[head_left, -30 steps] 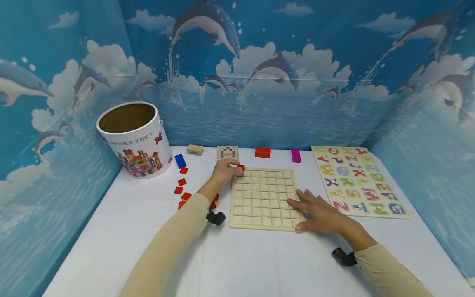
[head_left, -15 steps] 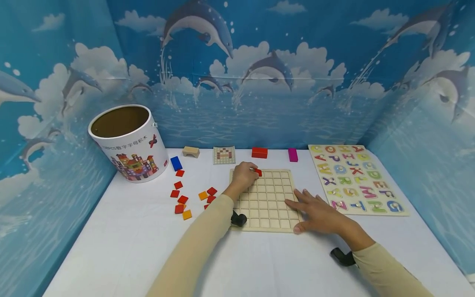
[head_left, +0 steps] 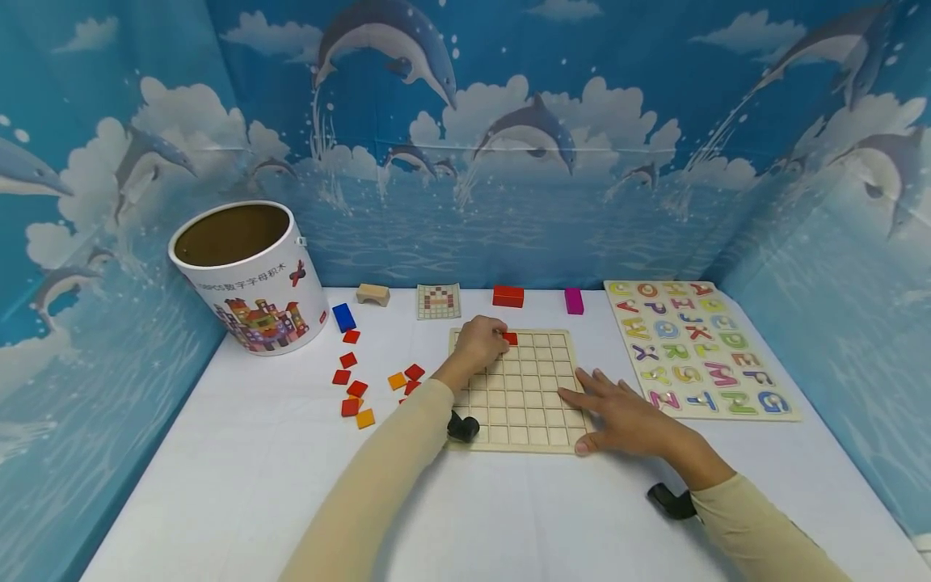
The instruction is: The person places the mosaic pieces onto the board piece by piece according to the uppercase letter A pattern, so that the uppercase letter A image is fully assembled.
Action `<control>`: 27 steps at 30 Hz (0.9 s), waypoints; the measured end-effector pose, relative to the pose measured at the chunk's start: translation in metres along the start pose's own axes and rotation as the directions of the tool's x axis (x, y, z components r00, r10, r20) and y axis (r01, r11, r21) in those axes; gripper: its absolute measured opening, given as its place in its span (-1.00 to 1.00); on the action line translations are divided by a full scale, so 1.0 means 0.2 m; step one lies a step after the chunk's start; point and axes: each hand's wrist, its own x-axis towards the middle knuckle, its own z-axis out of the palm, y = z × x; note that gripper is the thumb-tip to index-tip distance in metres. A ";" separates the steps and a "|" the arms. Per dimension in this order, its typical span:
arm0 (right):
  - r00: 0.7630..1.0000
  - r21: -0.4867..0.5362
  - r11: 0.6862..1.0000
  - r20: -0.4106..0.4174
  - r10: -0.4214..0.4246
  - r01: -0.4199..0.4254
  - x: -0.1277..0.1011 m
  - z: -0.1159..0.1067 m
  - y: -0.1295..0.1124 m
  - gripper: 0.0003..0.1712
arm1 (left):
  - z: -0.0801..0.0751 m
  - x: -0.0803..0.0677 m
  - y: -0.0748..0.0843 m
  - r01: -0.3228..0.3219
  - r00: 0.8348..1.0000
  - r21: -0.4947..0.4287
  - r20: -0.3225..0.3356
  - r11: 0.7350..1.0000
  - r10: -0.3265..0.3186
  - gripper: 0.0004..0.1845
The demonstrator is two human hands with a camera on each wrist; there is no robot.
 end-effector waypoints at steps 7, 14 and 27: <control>1.000 0.007 1.000 0.007 -0.011 0.011 0.01 -0.01 -0.01 0.09 | -0.30 -0.12 -0.12 0.062 0.998 -0.357 0.007 0.932 -0.064 -0.58; 1.000 0.008 1.000 0.008 0.001 -0.001 -0.01 -0.01 -0.01 0.09 | -0.64 -0.33 -0.33 0.262 0.957 -0.399 -0.008 0.879 -0.289 -0.56; 1.000 0.039 0.999 0.007 -0.021 0.020 0.01 0.01 0.02 0.09 | -0.61 -0.54 -0.51 0.347 0.935 -0.331 0.043 0.878 -0.353 -0.61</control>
